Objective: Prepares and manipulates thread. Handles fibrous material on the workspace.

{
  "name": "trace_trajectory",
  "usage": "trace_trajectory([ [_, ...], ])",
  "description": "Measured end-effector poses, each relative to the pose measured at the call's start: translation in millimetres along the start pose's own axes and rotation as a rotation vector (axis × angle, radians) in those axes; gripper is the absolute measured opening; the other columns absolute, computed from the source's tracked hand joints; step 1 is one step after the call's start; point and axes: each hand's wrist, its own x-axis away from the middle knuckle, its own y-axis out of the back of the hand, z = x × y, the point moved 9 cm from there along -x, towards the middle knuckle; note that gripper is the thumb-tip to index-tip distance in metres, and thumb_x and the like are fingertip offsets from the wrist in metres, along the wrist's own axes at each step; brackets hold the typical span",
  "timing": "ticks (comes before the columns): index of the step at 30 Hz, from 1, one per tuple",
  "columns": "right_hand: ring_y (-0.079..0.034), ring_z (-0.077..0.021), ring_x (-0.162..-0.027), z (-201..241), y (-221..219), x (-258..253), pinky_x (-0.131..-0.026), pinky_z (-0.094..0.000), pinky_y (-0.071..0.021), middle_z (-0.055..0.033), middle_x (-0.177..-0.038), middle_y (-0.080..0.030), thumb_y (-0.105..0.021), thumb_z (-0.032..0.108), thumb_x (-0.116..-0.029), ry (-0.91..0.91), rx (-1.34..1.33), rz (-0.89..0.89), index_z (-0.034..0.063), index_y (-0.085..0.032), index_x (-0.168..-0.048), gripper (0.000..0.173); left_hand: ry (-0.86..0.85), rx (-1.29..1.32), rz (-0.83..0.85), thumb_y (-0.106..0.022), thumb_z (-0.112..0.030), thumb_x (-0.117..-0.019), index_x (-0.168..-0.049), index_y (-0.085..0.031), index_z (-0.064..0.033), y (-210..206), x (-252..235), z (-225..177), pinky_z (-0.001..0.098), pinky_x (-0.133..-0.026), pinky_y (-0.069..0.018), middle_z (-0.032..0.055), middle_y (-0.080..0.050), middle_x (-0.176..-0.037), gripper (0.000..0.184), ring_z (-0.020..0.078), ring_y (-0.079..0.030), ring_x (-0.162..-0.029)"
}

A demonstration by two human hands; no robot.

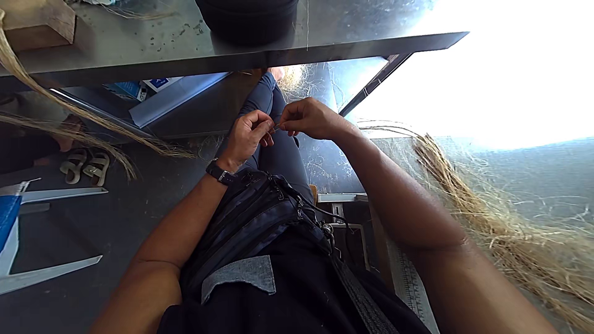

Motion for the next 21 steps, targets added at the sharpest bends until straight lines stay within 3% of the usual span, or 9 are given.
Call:
trace_trajectory([
  [6,-0.069,-0.0114,-0.07,-0.6,-1.1,-0.5,-0.07,-0.0326,-0.0602,-0.0038,-0.082,-0.072,-0.068,0.014,-0.0981,0.015,0.005,0.002,0.0049,-0.072,-0.096,0.01,0.034,0.013,-0.101,-0.051,-0.01,-0.1051,-0.101,-0.062,0.0001,11.5,0.8,8.3,0.0305,-0.059,-0.0604,0.0091,-0.07,-0.082,0.015,0.017,-0.068,-0.064],
  [13,-0.068,-0.0099,-0.069,7.2,2.5,0.2,-0.068,-0.0311,-0.0592,-0.0027,-0.08,-0.072,-0.066,0.011,-0.0968,0.082,-0.014,-0.029,0.0054,-0.07,-0.094,0.008,0.129,-0.188,-0.154,-0.055,-0.011,-0.103,-0.098,-0.062,-0.0009,19.9,2.7,23.6,0.0283,-0.058,-0.059,0.007,-0.069,-0.077,0.013,0.0144,-0.068,-0.062],
  [16,-0.069,-0.01,-0.07,5.1,4.7,0.8,-0.069,-0.0317,-0.0594,-0.0024,-0.08,-0.072,-0.066,0.012,-0.0967,0.064,-0.012,-0.047,0.006,-0.071,-0.093,0.009,0.124,-0.062,-0.172,-0.053,-0.011,-0.1045,-0.1,-0.063,-0.0003,22.3,2.7,24.5,0.0301,-0.061,-0.0603,0.0085,-0.071,-0.083,0.015,0.0164,-0.07,-0.067],
  [21,-0.068,-0.01,-0.069,1.6,5.8,-0.1,-0.068,-0.0319,-0.0592,-0.0019,-0.08,-0.072,-0.065,0.013,-0.0967,0.057,-0.015,-0.053,0.0065,-0.071,-0.093,0.009,0.113,0.188,-0.13,-0.037,-0.022,-0.1108,-0.105,-0.062,-0.0032,22.0,1.7,20.1,0.0315,-0.064,-0.0608,0.01,-0.072,-0.092,0.032,0.0185,-0.071,-0.074],
])
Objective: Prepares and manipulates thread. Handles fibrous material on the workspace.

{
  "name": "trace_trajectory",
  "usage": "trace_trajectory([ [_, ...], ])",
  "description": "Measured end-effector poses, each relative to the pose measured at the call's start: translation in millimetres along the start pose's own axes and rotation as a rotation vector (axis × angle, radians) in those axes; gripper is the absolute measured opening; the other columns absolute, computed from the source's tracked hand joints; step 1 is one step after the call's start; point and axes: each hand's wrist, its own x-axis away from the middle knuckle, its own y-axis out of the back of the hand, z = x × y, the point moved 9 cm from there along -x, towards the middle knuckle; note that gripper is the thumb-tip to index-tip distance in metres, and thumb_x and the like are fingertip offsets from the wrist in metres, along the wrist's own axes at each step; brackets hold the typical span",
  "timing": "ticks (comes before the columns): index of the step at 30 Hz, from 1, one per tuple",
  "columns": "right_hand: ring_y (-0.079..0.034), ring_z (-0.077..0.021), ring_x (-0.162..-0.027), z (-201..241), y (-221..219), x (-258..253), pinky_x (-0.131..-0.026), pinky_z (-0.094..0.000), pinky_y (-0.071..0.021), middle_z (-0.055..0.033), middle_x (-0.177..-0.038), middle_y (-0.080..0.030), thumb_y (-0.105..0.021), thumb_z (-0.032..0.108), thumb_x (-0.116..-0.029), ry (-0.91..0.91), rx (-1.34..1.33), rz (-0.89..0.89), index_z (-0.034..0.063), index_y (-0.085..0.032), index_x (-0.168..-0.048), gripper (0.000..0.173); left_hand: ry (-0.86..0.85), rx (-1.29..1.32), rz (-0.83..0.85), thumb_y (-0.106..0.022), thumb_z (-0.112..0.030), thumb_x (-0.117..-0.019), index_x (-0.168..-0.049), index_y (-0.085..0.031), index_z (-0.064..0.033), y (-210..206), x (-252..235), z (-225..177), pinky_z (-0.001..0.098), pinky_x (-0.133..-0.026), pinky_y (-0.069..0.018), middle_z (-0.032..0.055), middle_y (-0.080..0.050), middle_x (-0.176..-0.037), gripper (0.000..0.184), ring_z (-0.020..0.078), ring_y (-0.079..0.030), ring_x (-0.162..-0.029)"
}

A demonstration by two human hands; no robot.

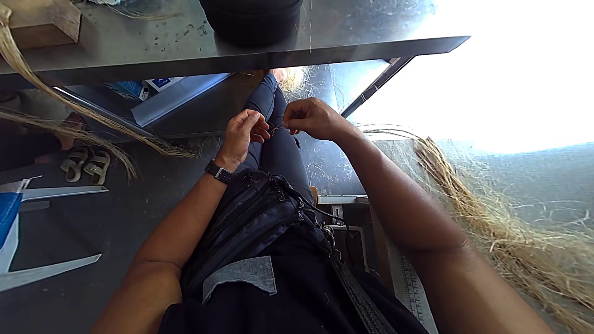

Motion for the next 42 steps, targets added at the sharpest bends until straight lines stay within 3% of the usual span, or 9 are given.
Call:
trace_trajectory([
  [5,-0.068,-0.0104,-0.069,-0.9,0.5,-0.2,-0.068,-0.032,-0.0589,-0.0021,-0.08,-0.072,-0.065,0.013,-0.0966,-0.007,0.0,-0.012,0.0066,-0.071,-0.092,0.01,0.069,-0.084,0.091,-0.035,-0.036,-0.1122,-0.116,-0.06,-0.0037,-9.2,1.5,4.0,0.0311,-0.063,-0.0605,0.0084,-0.07,-0.094,0.041,0.0173,-0.071,-0.075],
  [10,-0.068,-0.0109,-0.069,-0.8,0.0,0.3,-0.068,-0.0325,-0.0591,-0.0027,-0.08,-0.072,-0.065,0.013,-0.097,-0.01,-0.006,-0.006,0.0063,-0.071,-0.093,0.01,0.009,-0.119,0.111,-0.054,-0.014,-0.1059,-0.105,-0.064,-0.0007,-14.3,1.9,1.0,0.0303,-0.064,-0.0605,0.0103,-0.07,-0.093,0.016,0.0177,-0.07,-0.076],
  [16,-0.069,-0.0138,-0.069,-5.1,0.7,-0.3,-0.067,-0.0349,-0.0597,-0.0048,-0.082,-0.071,-0.061,0.013,-0.0995,-0.058,0.003,-0.021,0.0053,-0.068,-0.094,0.012,-0.06,-0.034,0.091,-0.053,-0.012,-0.1055,-0.105,-0.064,-0.0031,-14.1,2.9,-10.3,0.0295,-0.064,-0.06,0.0087,-0.07,-0.09,0.013,0.0166,-0.07,-0.075],
  [21,-0.068,-0.0128,-0.068,-6.0,7.3,1.0,-0.065,-0.034,-0.059,-0.0035,-0.08,-0.071,-0.061,0.014,-0.0982,-0.082,-0.049,-0.063,0.0064,-0.069,-0.092,0.013,-0.122,0.116,0.236,-0.057,-0.013,-0.1037,-0.105,-0.067,-0.0079,-24.1,4.5,-16.2,0.0338,-0.078,-0.0597,0.0085,-0.069,-0.109,0.012,0.0187,-0.069,-0.097],
  [27,-0.069,-0.0137,-0.07,-5.0,5.3,2.1,-0.065,-0.0332,-0.0595,-0.0044,-0.081,-0.072,-0.06,0.011,-0.0975,-0.091,-0.124,-0.052,0.0054,-0.07,-0.09,0.014,-0.142,0.218,0.269,-0.057,-0.012,-0.1033,-0.106,-0.07,-0.0088,-28.2,2.6,-15.7,0.0365,-0.081,-0.0591,0.0096,-0.067,-0.119,0.013,0.0205,-0.067,-0.105],
  [32,-0.068,-0.0123,-0.068,-3.7,-0.2,0.8,-0.064,-0.0324,-0.058,-0.0034,-0.079,-0.071,-0.059,0.011,-0.0971,-0.07,-0.079,-0.011,0.0059,-0.069,-0.088,0.014,-0.122,0.2,0.292,-0.057,-0.009,-0.1026,-0.104,-0.07,-0.0087,-33.0,1.7,-19.1,0.0296,-0.076,-0.0582,0.0039,-0.07,-0.105,0.013,0.0134,-0.067,-0.092],
  [36,-0.068,-0.0182,-0.068,-11.3,21.7,1.7,-0.066,-0.0418,-0.0588,-0.008,-0.08,-0.069,-0.056,0.014,-0.0968,-0.112,-0.024,-0.164,0.0037,-0.067,-0.091,0.016,-0.13,0.057,0.404,-0.057,-0.011,-0.101,-0.095,-0.068,-0.0077,-40.3,5.4,-17.9,0.0283,-0.074,-0.0532,0.0013,-0.065,-0.092,0.013,0.0105,-0.061,-0.081],
  [39,-0.067,-0.0167,-0.065,-25.2,46.1,6.5,-0.062,-0.039,-0.0597,-0.0067,-0.078,-0.067,-0.056,0.012,-0.0951,-0.159,-0.111,-0.324,0.0042,-0.065,-0.089,0.014,-0.13,0.06,0.427,-0.058,-0.012,-0.1006,-0.095,-0.068,-0.0086,-37.5,7.5,-19.3,0.0285,-0.076,-0.0535,0.0014,-0.065,-0.094,0.013,0.011,-0.061,-0.083],
  [42,-0.067,-0.0146,-0.062,-29.1,51.3,8.4,-0.06,-0.0345,-0.0605,-0.0048,-0.074,-0.067,-0.056,0.009,-0.0959,-0.15,-0.205,-0.332,0.0051,-0.064,-0.086,0.013,-0.111,0.153,0.342,-0.055,-0.014,-0.1031,-0.098,-0.067,-0.0113,-19.6,2.1,-19.4,0.0298,-0.076,-0.0563,0.0026,-0.067,-0.096,0.013,0.013,-0.065,-0.085],
])
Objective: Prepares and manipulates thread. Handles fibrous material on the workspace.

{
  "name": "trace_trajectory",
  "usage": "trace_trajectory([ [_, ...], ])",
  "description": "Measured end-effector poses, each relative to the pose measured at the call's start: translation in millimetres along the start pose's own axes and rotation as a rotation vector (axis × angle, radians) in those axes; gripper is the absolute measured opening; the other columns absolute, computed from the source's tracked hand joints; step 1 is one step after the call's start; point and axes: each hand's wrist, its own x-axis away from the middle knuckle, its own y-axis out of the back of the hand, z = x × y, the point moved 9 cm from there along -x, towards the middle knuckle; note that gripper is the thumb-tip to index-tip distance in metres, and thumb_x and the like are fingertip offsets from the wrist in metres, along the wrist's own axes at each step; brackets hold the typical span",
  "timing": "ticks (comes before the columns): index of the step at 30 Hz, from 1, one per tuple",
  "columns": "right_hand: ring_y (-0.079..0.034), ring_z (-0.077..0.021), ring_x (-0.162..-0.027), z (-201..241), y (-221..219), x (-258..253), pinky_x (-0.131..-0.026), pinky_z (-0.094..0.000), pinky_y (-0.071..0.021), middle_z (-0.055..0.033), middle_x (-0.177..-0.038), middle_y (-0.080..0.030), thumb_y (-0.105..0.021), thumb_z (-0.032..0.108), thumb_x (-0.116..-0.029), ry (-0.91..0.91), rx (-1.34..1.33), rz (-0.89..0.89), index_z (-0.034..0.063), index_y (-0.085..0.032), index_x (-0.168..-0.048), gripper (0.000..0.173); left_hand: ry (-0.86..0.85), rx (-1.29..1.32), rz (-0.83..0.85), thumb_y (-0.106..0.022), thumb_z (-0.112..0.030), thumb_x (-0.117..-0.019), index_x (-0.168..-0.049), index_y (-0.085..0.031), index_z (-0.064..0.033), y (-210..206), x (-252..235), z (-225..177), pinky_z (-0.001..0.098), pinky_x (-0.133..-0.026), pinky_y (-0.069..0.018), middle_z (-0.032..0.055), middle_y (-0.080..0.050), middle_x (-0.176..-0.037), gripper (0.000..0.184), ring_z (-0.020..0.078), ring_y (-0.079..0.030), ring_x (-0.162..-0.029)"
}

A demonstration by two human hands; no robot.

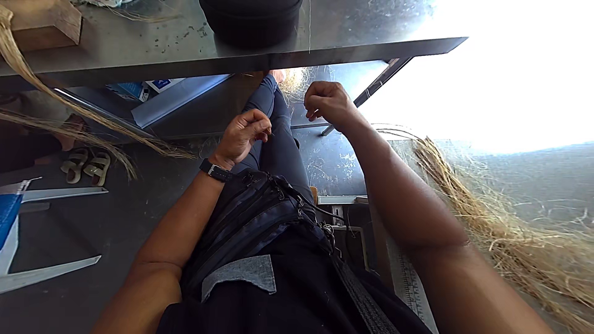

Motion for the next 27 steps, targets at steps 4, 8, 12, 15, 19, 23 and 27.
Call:
trace_trajectory([
  [4,-0.066,-0.0142,-0.061,2.4,-15.1,2.9,-0.059,-0.0351,-0.0578,-0.0046,-0.073,-0.067,-0.059,0.012,-0.0948,0.003,0.104,0.072,0.0055,-0.066,-0.084,0.015,-0.001,0.073,-0.178,-0.047,-0.016,-0.1066,-0.098,-0.064,-0.0139,25.6,2.0,-2.8,0.0302,-0.072,-0.0563,0.0028,-0.066,-0.092,0.019,0.0146,-0.065,-0.083],
  [8,-0.067,-0.0159,-0.064,2.0,-28.0,4.9,-0.063,-0.0383,-0.0586,-0.0058,-0.077,-0.069,-0.06,0.014,-0.0954,-0.006,0.16,0.145,0.0054,-0.067,-0.086,0.015,-0.038,0.033,-0.341,-0.047,-0.018,-0.1079,-0.096,-0.062,-0.0138,49.8,6.5,-14.7,0.0276,-0.065,-0.0565,0.0028,-0.067,-0.087,0.02,0.0134,-0.065,-0.073],
  [12,-0.067,-0.0153,-0.063,1.2,-28.8,4.6,-0.062,-0.0374,-0.0588,-0.0048,-0.075,-0.068,-0.06,0.015,-0.0952,-0.014,0.129,0.144,0.0064,-0.067,-0.085,0.015,-0.005,-0.431,-0.62,-0.06,-0.015,-0.1017,-0.101,-0.06,-0.0078,78.4,18.8,-21.2,0.0285,-0.06,-0.0568,0.0039,-0.065,-0.085,0.007,0.013,-0.064,-0.068],
  [15,-0.068,-0.0145,-0.064,2.6,-31.5,6.0,-0.062,-0.0356,-0.0594,-0.0042,-0.075,-0.069,-0.06,0.014,-0.0957,-0.015,0.116,0.157,0.0065,-0.068,-0.085,0.015,0.061,-0.779,-0.611,-0.064,-0.016,-0.0947,-0.149,-0.049,-0.0104,72.0,18.2,-19.3,0.037,-0.077,-0.0582,0.0172,-0.058,-0.131,0.057,0.0212,-0.066,-0.095],
  [19,-0.068,-0.0141,-0.065,3.9,-38.0,7.3,-0.063,-0.0358,-0.0593,-0.0038,-0.075,-0.069,-0.059,0.015,-0.0961,0.006,0.126,0.198,0.0067,-0.068,-0.084,0.017,-0.09,-0.974,-0.419,-0.059,-0.029,-0.1031,-0.126,-0.069,-0.0082,27.9,3.9,-29.0,0.0361,-0.09,-0.0559,0.0118,-0.066,-0.122,0.032,0.019,-0.065,-0.11],
  [23,-0.068,-0.0145,-0.065,7.6,-43.9,8.6,-0.063,-0.0362,-0.0597,-0.0044,-0.076,-0.069,-0.06,0.014,-0.0959,0.032,0.126,0.233,0.0059,-0.067,-0.084,0.016,-0.154,-1.038,-0.197,-0.06,-0.033,-0.1031,-0.112,-0.075,-0.0112,-13.1,-8.4,-26.3,0.0364,-0.093,-0.0511,0.0052,-0.072,-0.113,0.028,0.0158,-0.063,-0.112],
  [27,-0.068,-0.0145,-0.066,11.8,-47.3,10.9,-0.064,-0.0354,-0.059,-0.0042,-0.076,-0.069,-0.06,0.013,-0.0958,0.037,0.122,0.262,0.0059,-0.067,-0.084,0.016,-0.096,-0.996,-0.124,-0.063,-0.024,-0.1018,-0.098,-0.073,-0.0089,-21.2,-11.1,-16.1,0.0295,-0.08,-0.0561,0.0022,-0.071,-0.092,0.018,0.009,-0.067,-0.087],
])
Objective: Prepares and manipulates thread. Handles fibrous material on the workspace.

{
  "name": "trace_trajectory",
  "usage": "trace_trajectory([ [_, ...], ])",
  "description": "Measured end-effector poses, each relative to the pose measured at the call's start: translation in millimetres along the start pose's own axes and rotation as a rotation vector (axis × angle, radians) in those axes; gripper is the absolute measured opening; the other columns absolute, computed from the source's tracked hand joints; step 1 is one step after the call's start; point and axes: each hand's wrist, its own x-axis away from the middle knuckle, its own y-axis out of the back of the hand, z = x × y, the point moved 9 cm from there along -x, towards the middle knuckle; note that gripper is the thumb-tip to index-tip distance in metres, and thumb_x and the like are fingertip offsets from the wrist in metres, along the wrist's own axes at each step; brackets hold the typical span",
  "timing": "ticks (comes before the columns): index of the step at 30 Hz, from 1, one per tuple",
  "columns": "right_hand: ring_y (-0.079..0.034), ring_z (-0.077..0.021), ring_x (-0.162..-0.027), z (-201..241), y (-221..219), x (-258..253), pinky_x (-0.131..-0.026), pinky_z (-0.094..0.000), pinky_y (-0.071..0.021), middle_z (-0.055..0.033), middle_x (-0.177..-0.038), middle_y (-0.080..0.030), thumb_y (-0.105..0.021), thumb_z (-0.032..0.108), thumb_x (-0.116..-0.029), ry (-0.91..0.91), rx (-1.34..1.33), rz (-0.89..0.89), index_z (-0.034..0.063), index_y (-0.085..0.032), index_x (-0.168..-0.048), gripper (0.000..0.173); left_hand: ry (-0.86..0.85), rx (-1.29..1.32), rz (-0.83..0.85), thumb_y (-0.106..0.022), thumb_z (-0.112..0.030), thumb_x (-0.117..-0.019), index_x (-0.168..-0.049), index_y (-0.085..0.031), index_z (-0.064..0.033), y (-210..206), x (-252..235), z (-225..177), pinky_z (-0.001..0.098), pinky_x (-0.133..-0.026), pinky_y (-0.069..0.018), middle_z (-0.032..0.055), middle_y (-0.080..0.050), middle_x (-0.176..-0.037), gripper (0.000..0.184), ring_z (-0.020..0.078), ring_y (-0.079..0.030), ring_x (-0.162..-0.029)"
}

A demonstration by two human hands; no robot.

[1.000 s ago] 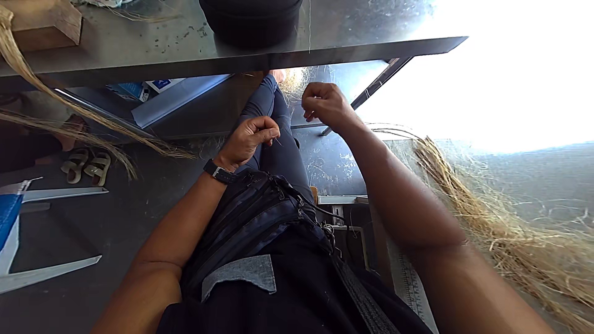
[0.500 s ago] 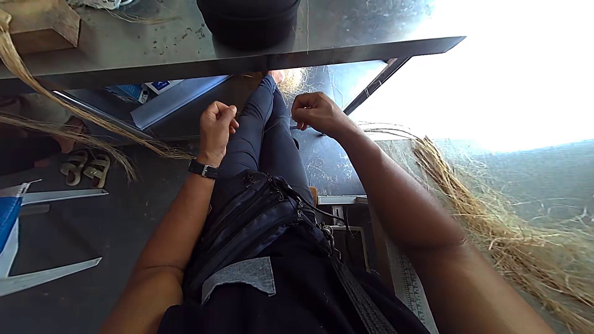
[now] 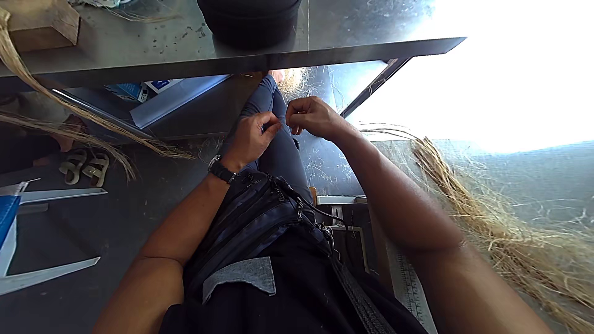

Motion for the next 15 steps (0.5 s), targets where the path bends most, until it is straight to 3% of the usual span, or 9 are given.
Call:
trace_trajectory([
  [3,-0.068,-0.0132,-0.066,2.0,-0.1,0.4,-0.064,-0.034,-0.0583,-0.0031,-0.075,-0.069,-0.059,0.013,-0.0952,0.018,-0.008,0.012,0.0064,-0.068,-0.083,0.016,0.02,0.156,0.031,-0.063,-0.02,-0.1022,-0.097,-0.072,-0.0068,-0.8,2.5,7.0,0.0268,-0.073,-0.0578,0.0008,-0.071,-0.084,0.017,0.0074,-0.067,-0.076],
  [9,-0.067,-0.0117,-0.065,2.1,-1.9,-0.3,-0.062,-0.0322,-0.0582,-0.0024,-0.074,-0.069,-0.061,0.012,-0.0952,0.055,-0.003,0.033,0.0058,-0.069,-0.084,0.015,0.109,0.415,0.12,-0.063,-0.014,-0.1023,-0.096,-0.07,-0.0016,-9.9,10.3,18.0,0.0304,-0.069,-0.0623,0.0055,-0.072,-0.083,0.016,0.0136,-0.071,-0.073],
  [15,-0.068,-0.0119,-0.066,3.9,-5.7,-0.4,-0.065,-0.0318,-0.0594,-0.0043,-0.077,-0.07,-0.064,0.01,-0.0973,0.073,0.035,0.063,0.0032,-0.068,-0.091,0.011,0.176,0.498,0.146,-0.061,-0.012,-0.1032,-0.097,-0.069,-0.0003,-10.2,13.8,24.4,0.0306,-0.066,-0.0625,0.0079,-0.073,-0.084,0.015,0.0159,-0.072,-0.072],
])
